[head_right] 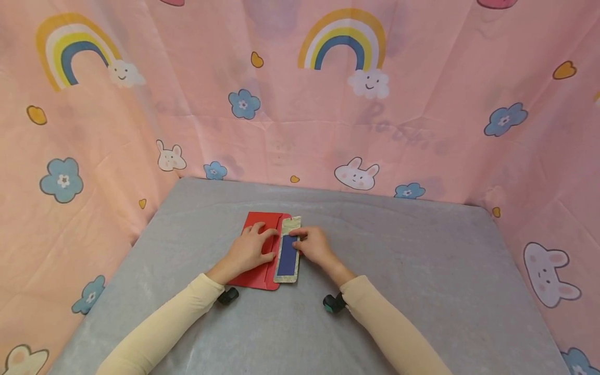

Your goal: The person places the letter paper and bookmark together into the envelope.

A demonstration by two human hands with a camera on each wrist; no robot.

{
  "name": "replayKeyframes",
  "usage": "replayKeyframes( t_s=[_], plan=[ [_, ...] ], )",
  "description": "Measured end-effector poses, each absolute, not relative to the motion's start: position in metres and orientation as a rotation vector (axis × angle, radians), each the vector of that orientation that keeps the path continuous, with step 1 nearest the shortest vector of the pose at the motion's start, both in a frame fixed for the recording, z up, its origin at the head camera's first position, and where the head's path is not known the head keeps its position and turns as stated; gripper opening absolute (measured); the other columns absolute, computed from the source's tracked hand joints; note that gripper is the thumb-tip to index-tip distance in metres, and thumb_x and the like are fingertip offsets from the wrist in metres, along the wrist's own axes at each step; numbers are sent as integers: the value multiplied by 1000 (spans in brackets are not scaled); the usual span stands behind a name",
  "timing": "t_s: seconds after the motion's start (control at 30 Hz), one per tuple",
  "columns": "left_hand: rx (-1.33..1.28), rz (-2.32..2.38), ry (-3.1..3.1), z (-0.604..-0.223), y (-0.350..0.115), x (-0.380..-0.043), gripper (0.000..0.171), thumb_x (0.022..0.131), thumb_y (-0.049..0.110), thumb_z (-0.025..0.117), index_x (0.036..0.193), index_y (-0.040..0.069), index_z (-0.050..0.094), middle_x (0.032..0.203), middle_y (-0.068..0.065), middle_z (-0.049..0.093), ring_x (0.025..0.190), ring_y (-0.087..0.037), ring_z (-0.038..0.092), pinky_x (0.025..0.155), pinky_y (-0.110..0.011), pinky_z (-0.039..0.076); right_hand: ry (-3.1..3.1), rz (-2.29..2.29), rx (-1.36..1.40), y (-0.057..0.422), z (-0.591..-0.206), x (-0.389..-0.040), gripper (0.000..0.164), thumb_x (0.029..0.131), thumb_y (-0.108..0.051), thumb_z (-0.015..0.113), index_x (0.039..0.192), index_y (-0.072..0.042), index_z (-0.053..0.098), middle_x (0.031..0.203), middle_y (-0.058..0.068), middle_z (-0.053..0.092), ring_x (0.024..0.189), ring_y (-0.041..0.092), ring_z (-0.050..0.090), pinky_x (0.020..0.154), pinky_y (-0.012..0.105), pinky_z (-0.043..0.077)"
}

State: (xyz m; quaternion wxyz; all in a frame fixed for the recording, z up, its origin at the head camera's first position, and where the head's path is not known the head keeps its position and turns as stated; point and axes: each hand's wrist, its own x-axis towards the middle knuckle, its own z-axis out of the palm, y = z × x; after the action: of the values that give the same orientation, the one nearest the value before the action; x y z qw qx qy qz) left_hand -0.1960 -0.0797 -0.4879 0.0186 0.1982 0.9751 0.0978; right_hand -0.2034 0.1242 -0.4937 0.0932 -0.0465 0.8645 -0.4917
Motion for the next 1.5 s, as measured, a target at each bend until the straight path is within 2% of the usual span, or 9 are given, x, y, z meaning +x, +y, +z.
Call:
replayKeyframes(
  t_s=[0.1,0.37,0.5,0.73,0.97,1.1,1.2,1.33,1.5],
  plan=[
    [622,304,3036,-488,-80,-196,55,86,40,73,136,25,57,143,-18,48,125,-41,52,84,-52,57,2578,-1445,-141,121,-494,-204,30,85,-1,71,115,-3,73,106,17,74,62,8,58,56,23,49],
    [636,306,3050,-489,-80,-196,54,85,40,72,136,26,58,141,-18,50,122,-40,54,81,-51,57,2639,-1386,-147,113,-493,-205,29,85,-1,71,114,-5,74,111,16,74,74,12,63,58,22,51],
    [634,297,3054,-490,-79,-197,54,85,40,72,136,26,57,141,-17,50,123,-40,53,82,-51,57,2649,-1368,-120,110,-490,-205,29,85,-2,72,113,-6,75,107,14,74,76,13,60,58,22,48],
    [626,300,3050,-490,-79,-197,55,85,39,72,137,26,57,142,-18,49,124,-40,52,82,-51,58,2652,-1354,-95,105,-492,-207,28,85,-2,71,113,-6,75,101,12,73,64,12,57,56,22,44],
    [600,295,3029,-490,-80,-196,57,85,40,72,138,27,56,143,-17,48,126,-40,51,83,-51,58,2656,-1365,-89,103,-493,-206,31,85,-1,71,115,-8,74,115,12,73,86,18,60,64,23,48],
    [603,304,3035,-490,-80,-196,57,84,41,73,137,27,56,143,-17,48,125,-40,51,82,-50,58,2669,-1376,-109,103,-494,-205,29,83,-1,73,112,-6,74,87,12,71,71,16,58,58,24,45],
    [617,306,3047,-490,-80,-196,56,84,40,74,136,26,57,141,-18,49,124,-40,52,82,-50,58,2685,-1388,-112,102,-494,-205,27,81,0,74,108,-5,74,65,7,58,55,14,50,51,24,40],
    [618,305,3048,-490,-79,-196,56,84,40,74,136,26,57,141,-18,49,124,-40,52,83,-50,57,2706,-1389,-82,100,-493,-206,25,80,0,76,105,-4,74,61,1,51,52,11,46,50,23,38],
    [614,310,3045,-489,-79,-195,56,84,40,74,136,26,58,142,-18,49,124,-40,52,84,-51,57,2724,-1349,-32,99,-491,-207,25,79,-1,76,104,-6,74,66,2,55,56,12,47,51,23,38]
  ],
)
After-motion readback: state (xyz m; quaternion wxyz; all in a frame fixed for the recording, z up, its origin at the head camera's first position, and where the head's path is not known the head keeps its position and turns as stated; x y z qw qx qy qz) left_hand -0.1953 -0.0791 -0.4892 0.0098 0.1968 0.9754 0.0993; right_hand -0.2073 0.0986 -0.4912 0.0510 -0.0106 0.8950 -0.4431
